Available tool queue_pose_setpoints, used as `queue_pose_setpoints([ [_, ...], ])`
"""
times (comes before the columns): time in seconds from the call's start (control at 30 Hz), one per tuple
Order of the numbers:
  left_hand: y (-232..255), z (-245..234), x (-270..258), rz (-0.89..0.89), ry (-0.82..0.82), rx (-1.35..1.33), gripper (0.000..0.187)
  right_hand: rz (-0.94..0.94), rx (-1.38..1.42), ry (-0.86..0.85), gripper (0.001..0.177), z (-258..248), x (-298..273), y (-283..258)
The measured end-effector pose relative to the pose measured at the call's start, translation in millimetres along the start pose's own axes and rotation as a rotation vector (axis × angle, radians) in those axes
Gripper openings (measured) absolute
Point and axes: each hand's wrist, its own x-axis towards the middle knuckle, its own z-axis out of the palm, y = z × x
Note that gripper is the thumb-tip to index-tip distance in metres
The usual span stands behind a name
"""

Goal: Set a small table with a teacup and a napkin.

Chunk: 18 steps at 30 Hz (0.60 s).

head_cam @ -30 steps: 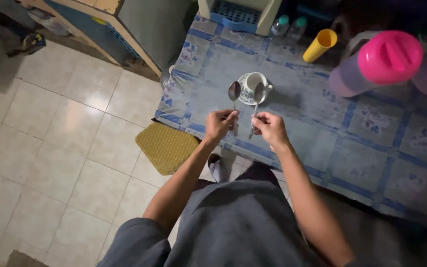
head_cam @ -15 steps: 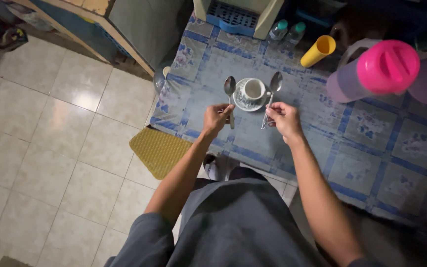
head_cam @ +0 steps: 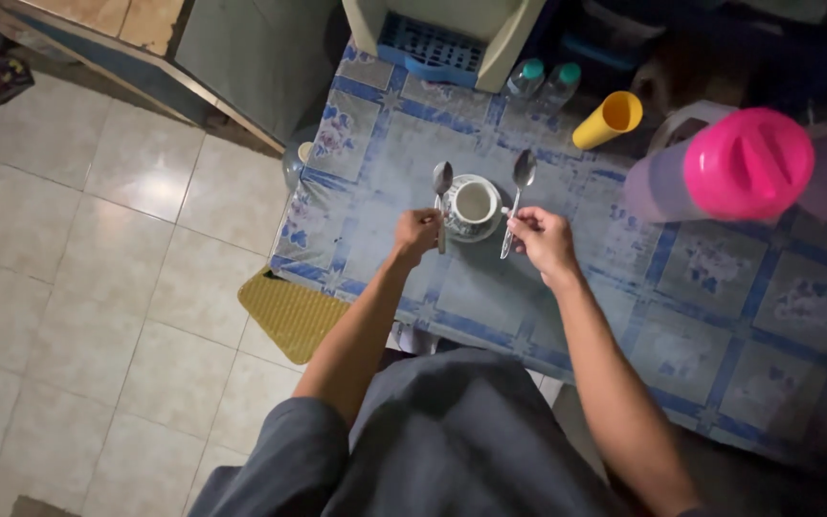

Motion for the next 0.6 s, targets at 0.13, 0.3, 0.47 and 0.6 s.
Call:
queue_pose_setpoints([
  [0.13, -33, -3, 28, 0.052, 0.023, 0.108, 0.018, 0.004, -0.054, -0.02, 0.015, 0, 14, -6],
  [0.3, -24, 11, 26, 0.297, 0.257, 0.526, 0.023, 0.037, -0.038, -0.008, 0.015, -2, 25, -3],
  [0.47, -14, 20, 20, 0.341, 0.296, 0.569, 0.018, 0.062, -0.028, 0.003, 0.016, -12, 19, -5],
  [0.6, -25, 22, 33, 0.372, 0.326, 0.504, 0.012, 0.072, -0.052, 0.03, 0.017, -19, 15, -5],
])
